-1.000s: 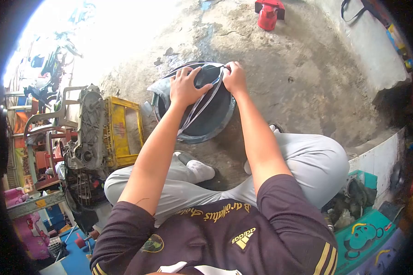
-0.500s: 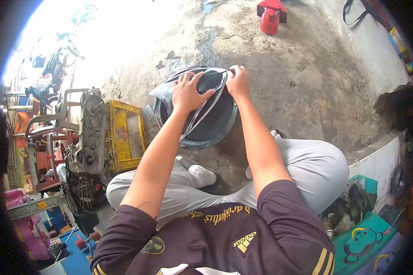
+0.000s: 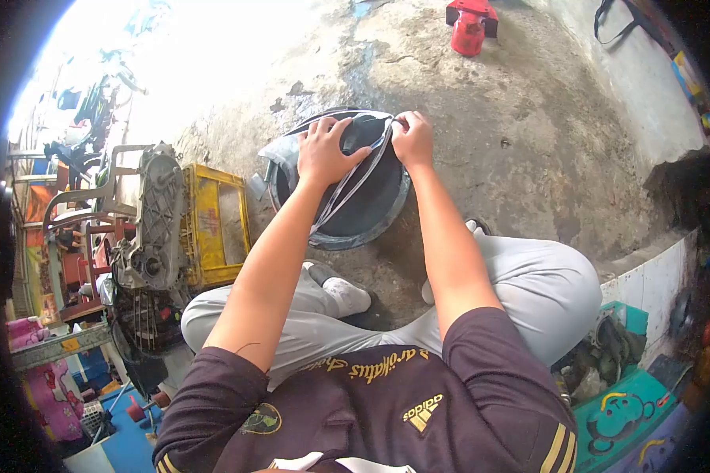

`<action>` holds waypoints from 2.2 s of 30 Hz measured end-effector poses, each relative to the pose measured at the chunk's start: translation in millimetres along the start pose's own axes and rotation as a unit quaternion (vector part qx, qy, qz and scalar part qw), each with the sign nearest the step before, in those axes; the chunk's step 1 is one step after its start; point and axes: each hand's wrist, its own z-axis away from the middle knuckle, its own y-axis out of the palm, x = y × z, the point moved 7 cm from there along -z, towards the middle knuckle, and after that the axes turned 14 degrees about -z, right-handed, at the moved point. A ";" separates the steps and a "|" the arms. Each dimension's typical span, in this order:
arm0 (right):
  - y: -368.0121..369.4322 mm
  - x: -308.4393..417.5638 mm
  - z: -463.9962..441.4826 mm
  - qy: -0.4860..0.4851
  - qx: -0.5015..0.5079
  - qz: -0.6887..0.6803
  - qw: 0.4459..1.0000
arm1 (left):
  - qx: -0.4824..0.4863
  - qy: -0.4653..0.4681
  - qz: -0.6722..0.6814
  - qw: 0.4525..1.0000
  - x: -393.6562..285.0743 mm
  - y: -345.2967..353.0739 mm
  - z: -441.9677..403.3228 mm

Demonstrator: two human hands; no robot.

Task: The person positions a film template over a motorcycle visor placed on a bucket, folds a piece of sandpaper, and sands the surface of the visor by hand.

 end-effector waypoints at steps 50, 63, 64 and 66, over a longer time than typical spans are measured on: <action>1.9 -37.9 -20.2 0.272 0.046 -0.158 0.948 | 0.012 0.003 -0.020 1.000 -4.4 2.3 -3.6; -0.4 -15.6 -15.8 0.326 0.136 -0.194 0.915 | 0.009 -0.001 -0.016 1.000 -2.9 0.4 -2.8; 5.8 -21.0 -13.7 0.326 0.136 -0.195 0.915 | 0.011 0.001 -0.014 1.000 -3.9 0.8 -2.8; 7.6 -30.1 -14.4 0.287 0.033 -0.193 0.938 | 0.010 0.000 -0.016 1.000 -2.9 1.7 -4.0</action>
